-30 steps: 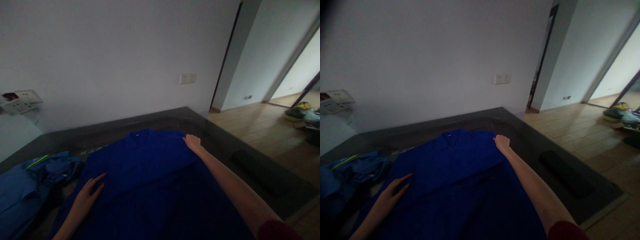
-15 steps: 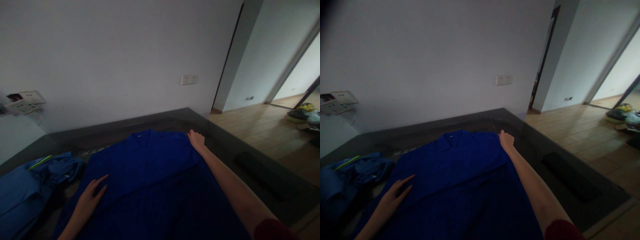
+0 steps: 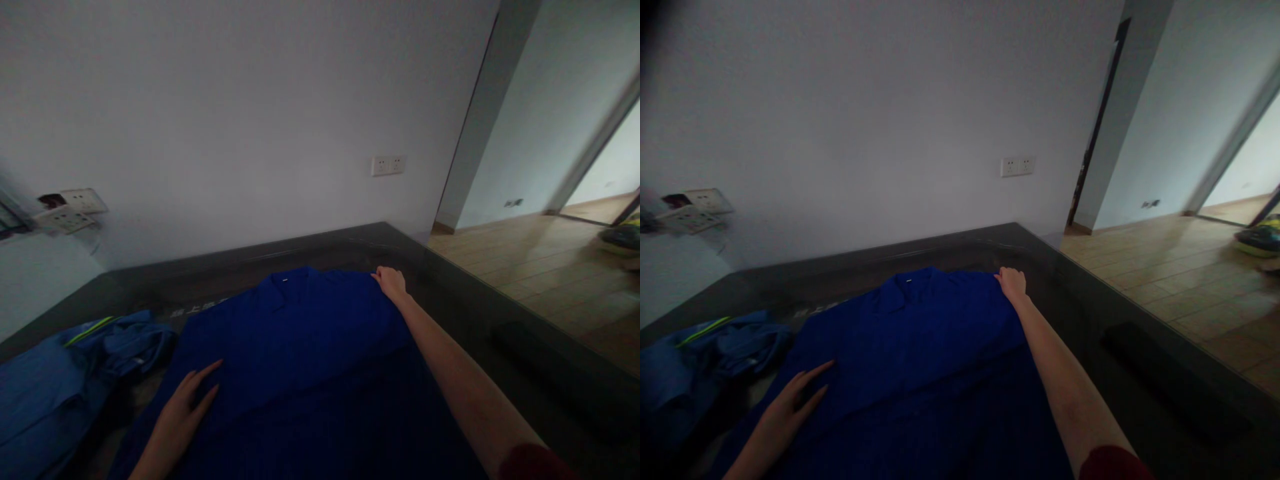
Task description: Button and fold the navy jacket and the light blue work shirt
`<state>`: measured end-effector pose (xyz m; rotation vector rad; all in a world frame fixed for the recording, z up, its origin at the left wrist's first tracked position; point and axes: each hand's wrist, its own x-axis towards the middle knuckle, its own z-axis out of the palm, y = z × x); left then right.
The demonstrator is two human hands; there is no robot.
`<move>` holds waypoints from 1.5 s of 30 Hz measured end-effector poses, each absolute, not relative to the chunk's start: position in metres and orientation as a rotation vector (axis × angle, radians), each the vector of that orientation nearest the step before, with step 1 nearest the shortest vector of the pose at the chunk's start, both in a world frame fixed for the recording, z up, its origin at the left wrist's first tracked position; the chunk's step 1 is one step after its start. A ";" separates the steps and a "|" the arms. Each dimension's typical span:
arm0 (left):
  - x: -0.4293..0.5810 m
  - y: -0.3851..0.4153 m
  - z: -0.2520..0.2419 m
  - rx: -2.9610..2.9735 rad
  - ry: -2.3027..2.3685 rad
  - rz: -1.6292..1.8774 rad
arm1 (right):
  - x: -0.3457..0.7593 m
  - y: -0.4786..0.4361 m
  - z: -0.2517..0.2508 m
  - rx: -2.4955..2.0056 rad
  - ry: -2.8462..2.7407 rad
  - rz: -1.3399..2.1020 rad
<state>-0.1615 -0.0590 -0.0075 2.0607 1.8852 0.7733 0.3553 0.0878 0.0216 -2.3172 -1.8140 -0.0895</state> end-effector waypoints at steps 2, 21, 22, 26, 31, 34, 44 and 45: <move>-0.163 -0.058 -0.011 2.047 1.885 0.765 | 0.358 0.088 0.018 -2.278 -1.843 -0.126; -0.163 -0.061 -0.012 2.010 1.899 0.755 | 0.335 0.048 0.020 -2.169 -1.941 -0.038; -0.163 -0.061 -0.013 2.019 1.896 0.755 | 0.332 0.046 0.013 -2.178 -1.961 -0.058; -0.161 -0.062 -0.012 2.015 1.929 0.725 | 0.336 0.049 -0.005 -2.213 -2.032 -0.101; -0.152 -0.067 0.000 2.031 1.889 0.769 | 0.344 0.055 -0.010 -2.300 -2.032 -0.016; -0.149 -0.069 0.008 2.001 1.854 0.840 | 0.345 0.055 -0.009 -2.310 -2.047 -0.004; -0.160 -0.070 0.015 1.808 1.808 0.954 | 0.333 0.066 -0.003 -2.138 -2.109 -0.088; -0.160 -0.071 0.016 1.797 1.803 0.942 | 0.332 0.066 -0.007 -2.160 -2.113 -0.053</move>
